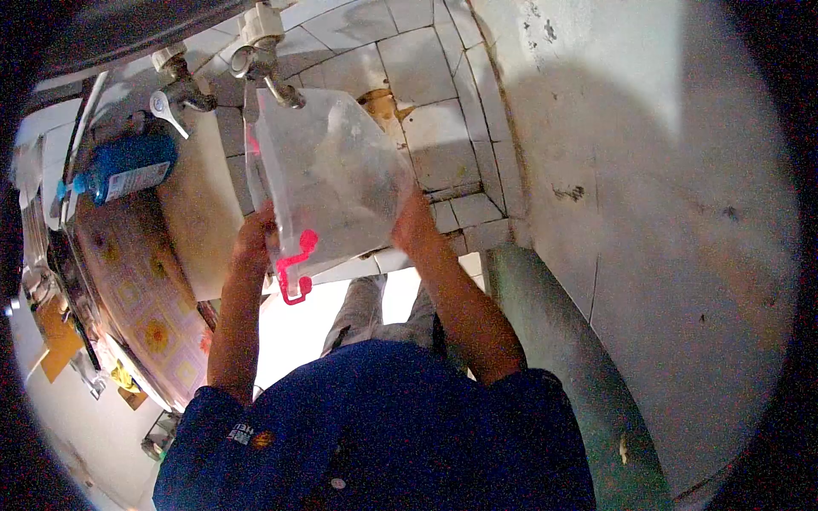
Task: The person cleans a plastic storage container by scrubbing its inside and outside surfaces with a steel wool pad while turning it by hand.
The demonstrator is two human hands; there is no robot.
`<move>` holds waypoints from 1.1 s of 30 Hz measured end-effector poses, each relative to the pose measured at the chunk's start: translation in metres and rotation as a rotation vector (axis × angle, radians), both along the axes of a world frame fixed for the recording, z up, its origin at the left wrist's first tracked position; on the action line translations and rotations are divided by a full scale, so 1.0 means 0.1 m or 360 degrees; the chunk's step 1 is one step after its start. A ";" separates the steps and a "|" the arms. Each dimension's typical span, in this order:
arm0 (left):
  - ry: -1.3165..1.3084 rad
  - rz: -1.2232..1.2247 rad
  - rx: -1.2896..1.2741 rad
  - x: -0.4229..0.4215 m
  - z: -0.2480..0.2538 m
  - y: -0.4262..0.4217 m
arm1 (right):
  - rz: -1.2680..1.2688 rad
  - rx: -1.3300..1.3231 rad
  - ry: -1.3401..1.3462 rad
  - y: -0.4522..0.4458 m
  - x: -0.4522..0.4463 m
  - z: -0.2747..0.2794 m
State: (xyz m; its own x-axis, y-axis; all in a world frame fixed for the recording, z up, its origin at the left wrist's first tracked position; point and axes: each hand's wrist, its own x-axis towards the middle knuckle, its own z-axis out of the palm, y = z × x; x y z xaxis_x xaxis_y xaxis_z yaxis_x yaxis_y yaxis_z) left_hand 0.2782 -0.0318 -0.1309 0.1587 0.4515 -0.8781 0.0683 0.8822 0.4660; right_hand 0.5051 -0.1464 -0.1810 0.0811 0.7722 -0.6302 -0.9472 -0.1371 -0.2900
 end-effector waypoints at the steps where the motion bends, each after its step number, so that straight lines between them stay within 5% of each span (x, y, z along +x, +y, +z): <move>1: -0.0051 -0.0082 0.0010 -0.02 0.02 0.02 | 0.0103 -0.0136 0.0059 -0.12 -0.17 -0.07; 6: -0.0157 -0.0395 0.0095 -0.11 0.15 0.13 | 0.0265 -0.0220 0.0012 0.18 -0.02 0.18; 9: -0.0104 -0.0471 0.0104 -0.11 0.14 0.14 | 0.0280 0.0422 0.0207 0.50 0.12 -0.04; 12: -0.0248 -0.0340 0.0058 -0.19 0.01 0.14 | 0.0141 0.0365 -0.0032 0.52 -0.16 -0.28; 15: -0.0044 0.0026 0.0050 -0.30 -0.10 0.19 | 0.0493 -0.0149 -0.1004 0.03 -0.46 -0.01; 18: -0.0122 -0.0073 0.0024 -0.28 0.08 0.20 | 0.0270 -0.0131 -0.0273 -0.20 -0.48 -0.09; 20: -0.0139 -0.0098 0.0021 -0.28 0.06 0.17 | -0.0181 -0.0078 0.0155 -0.03 -0.23 0.46; 26: -0.0159 -0.0436 0.0266 -0.47 -0.25 0.17 | -0.0026 -0.0178 0.0023 -0.12 -0.32 0.26; 29: 0.0038 0.0020 0.0158 -0.21 0.19 0.17 | 0.0118 -0.0415 0.0205 -0.23 -0.36 0.37; 33: -0.0167 -0.0371 0.0281 -0.32 0.35 0.22 | 0.0313 0.0030 -0.0523 -0.19 0.01 0.40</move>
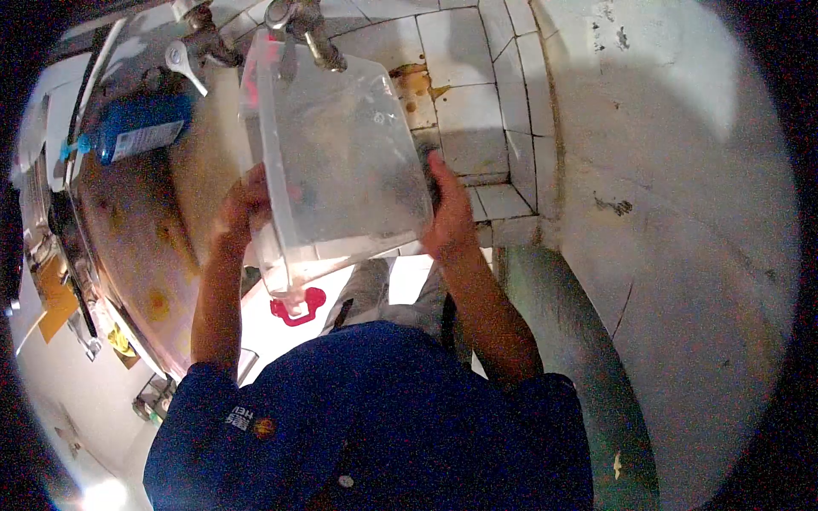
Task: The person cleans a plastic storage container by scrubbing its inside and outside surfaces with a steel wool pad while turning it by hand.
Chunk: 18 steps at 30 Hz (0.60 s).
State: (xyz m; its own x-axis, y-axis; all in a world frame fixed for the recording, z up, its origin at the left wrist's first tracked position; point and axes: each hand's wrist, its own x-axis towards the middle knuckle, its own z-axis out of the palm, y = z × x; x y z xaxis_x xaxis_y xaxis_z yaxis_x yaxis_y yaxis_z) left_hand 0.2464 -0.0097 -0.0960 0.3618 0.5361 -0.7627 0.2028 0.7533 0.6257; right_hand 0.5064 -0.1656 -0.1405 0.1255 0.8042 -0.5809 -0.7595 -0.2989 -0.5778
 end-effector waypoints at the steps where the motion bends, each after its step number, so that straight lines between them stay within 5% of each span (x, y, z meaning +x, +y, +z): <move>1: 0.0024 -0.0037 0.0057 -0.01 0.01 -0.03 | -0.0180 -0.0025 0.0385 0.05 0.07 0.08; 2: 0.0037 -0.0056 0.0087 -0.01 0.03 -0.06 | -0.0364 -0.0048 0.0767 0.06 0.09 0.11; 9: -0.0132 0.0136 -0.0035 -0.20 0.21 -0.22 | -0.0234 -0.0152 0.0808 -0.20 -0.13 -0.07; 11: 0.0160 -0.0110 0.0113 -0.20 0.36 -0.26 | -0.0144 -0.0168 0.0871 -0.18 -0.13 -0.04; 18: 0.0106 -0.0144 0.0290 -0.66 0.40 -0.38 | 0.0247 -0.0155 0.0806 -0.17 -0.40 -0.09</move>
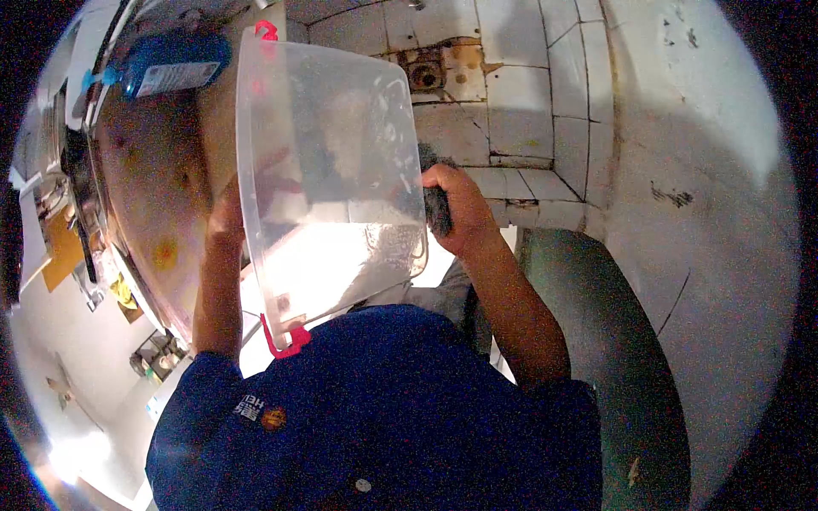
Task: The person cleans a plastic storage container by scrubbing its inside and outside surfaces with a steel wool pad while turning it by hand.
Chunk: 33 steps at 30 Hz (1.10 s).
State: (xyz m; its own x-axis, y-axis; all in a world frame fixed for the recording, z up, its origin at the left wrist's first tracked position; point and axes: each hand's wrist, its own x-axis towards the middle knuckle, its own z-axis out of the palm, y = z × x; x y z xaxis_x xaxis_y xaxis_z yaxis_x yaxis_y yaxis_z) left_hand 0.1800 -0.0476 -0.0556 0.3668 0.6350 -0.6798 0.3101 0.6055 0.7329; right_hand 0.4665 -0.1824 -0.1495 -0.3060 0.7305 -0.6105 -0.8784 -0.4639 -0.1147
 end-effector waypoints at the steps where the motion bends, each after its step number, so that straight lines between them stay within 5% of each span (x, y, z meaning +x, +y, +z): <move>1: -0.0024 0.0054 0.0000 -0.05 0.03 -0.02 | 0.0045 -0.0022 0.0067 0.01 -0.03 0.01; 5: 0.0111 0.0165 0.0070 -0.14 0.27 -0.05 | 0.0145 0.0108 -0.0013 0.08 -0.16 0.33; 8: 0.0197 0.0245 0.0071 -0.15 0.60 -0.01 | 0.0197 0.0411 -0.0520 0.20 -0.18 0.64; 11: -0.0060 0.0306 0.0197 -0.44 0.67 0.02 | 0.0269 0.0489 0.0481 0.36 -0.11 0.76; 16: -0.0093 0.0346 0.0459 -0.50 1.11 0.03 | 0.0326 0.0250 0.0153 0.43 -0.11 1.14; 19: -0.0180 0.0333 0.0584 -0.52 1.31 0.01 | 0.0285 0.0516 0.0322 0.49 -0.13 1.62; 33: -0.0358 0.0212 0.0804 -0.38 1.46 0.18 | 0.0258 0.0712 -0.0084 0.54 -0.29 2.08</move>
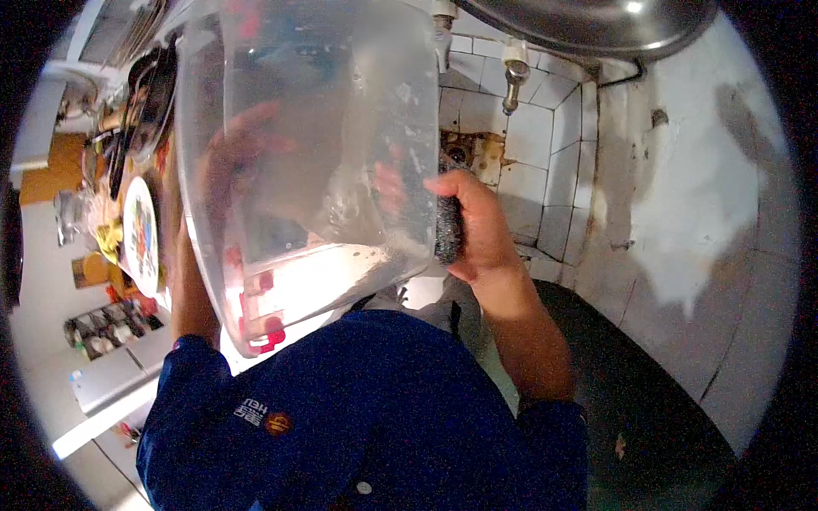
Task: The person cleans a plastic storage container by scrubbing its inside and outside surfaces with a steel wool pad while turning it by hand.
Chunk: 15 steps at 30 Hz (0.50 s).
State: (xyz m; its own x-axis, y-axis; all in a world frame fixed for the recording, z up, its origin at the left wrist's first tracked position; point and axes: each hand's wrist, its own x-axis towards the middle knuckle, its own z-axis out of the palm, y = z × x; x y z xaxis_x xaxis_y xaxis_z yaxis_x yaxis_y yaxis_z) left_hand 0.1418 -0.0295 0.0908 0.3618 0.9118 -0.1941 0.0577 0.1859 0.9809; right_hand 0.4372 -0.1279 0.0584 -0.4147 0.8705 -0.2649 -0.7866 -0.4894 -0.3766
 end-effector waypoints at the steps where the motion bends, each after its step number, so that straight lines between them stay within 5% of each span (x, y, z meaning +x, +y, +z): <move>1: 0.0257 -0.0051 0.0082 -0.01 0.01 0.08 | -0.0040 0.0002 0.0034 -0.01 0.00 -0.03; 3: 0.0550 -0.0151 0.0168 0.04 0.03 0.18 | -0.0177 0.0154 -0.0362 -0.04 -0.02 -0.17; 5: 0.0512 0.0164 0.0079 0.16 0.09 0.16 | -0.0426 0.0487 -0.0722 -0.09 -0.11 -0.26; 6: 0.0430 0.0007 0.0025 0.10 0.10 0.24 | -0.0525 0.0625 -0.0816 -0.13 -0.15 -0.26; 8: 0.0378 0.0003 0.0058 0.06 0.03 0.36 | -0.0289 0.0040 -0.0400 -0.16 -0.04 0.14; 13: 0.0703 0.0180 0.0189 -0.11 -0.04 0.52 | -0.0163 0.0247 -0.0358 -0.19 0.04 0.08; 15: 0.0542 0.0166 -0.0208 -0.24 0.03 0.62 | -0.0063 0.0182 -0.0212 -0.17 0.07 -0.03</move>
State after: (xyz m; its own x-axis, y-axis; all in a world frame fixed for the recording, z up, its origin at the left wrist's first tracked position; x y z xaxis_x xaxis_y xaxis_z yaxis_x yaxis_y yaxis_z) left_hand 0.1181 0.0329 0.0935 0.1632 0.9000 -0.4042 0.3508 0.3299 0.8764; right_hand 0.4439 -0.1445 0.0551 -0.3476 0.9130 -0.2137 -0.7439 -0.4072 -0.5299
